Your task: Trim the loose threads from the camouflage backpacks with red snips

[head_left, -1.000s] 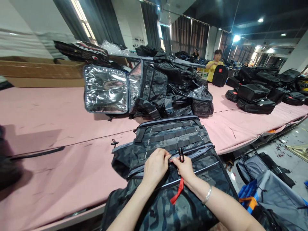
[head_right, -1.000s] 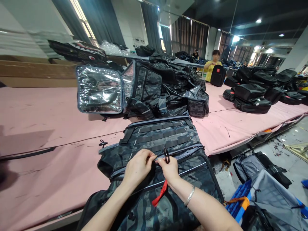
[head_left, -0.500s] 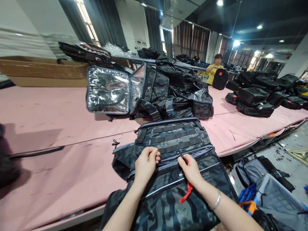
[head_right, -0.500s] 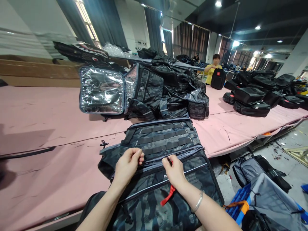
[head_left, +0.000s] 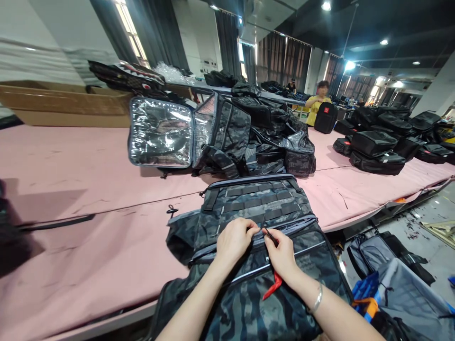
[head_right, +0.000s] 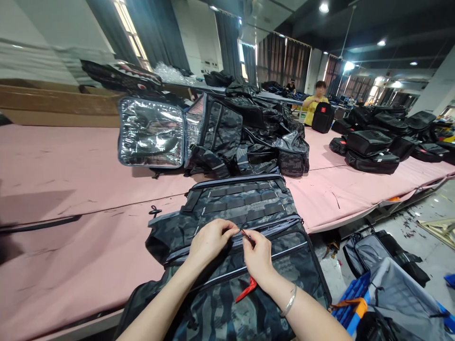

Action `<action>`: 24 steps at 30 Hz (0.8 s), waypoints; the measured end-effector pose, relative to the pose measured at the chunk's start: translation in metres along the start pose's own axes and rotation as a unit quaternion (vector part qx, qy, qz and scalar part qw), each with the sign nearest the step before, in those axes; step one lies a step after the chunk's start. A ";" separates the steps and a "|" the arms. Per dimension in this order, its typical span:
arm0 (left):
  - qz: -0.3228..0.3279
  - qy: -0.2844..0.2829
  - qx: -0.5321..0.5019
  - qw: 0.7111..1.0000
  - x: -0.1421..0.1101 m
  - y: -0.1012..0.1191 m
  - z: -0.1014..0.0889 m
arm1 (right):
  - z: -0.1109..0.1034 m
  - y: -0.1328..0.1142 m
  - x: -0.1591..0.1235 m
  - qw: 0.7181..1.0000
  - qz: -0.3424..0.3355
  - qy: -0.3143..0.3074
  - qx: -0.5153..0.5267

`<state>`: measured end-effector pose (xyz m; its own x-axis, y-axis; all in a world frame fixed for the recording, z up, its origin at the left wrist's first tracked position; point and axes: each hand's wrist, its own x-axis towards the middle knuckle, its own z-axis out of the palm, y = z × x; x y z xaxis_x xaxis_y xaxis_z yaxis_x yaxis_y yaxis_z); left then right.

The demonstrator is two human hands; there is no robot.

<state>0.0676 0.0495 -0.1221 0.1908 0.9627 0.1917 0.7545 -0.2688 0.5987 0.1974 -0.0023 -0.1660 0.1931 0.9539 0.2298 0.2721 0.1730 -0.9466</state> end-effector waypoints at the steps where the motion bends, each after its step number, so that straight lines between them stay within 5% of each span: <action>1: -0.003 0.007 0.001 1.000 0.000 0.000 0.001 | -0.002 -0.001 0.000 1.000 0.005 -0.007 -0.004; 5: -0.023 0.061 -0.015 0.998 -0.003 -0.009 0.001 | -0.013 -0.011 -0.001 0.998 0.029 -0.040 -0.049; 10: -0.044 0.099 -0.043 0.993 -0.006 -0.019 -0.001 | -0.026 -0.027 0.002 0.981 -0.020 -0.058 -0.185; 17: -0.044 0.110 -0.086 0.989 -0.008 -0.016 -0.001 | -0.013 -0.036 0.010 0.931 -0.088 -0.098 -0.342; 21: -0.042 0.120 -0.115 0.985 -0.007 -0.018 0.000 | -0.008 -0.037 0.013 0.924 -0.110 -0.107 -0.349; 24: -0.059 0.153 -0.151 0.975 -0.006 -0.022 -0.001 | -0.012 -0.035 0.014 0.954 -0.098 -0.100 -0.265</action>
<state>0.0497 0.0496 -0.1355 -0.1168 0.9459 0.3028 0.5320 -0.1979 0.8233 0.2020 0.0016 -0.1270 -0.0798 0.9527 0.2932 0.7325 0.2556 -0.6310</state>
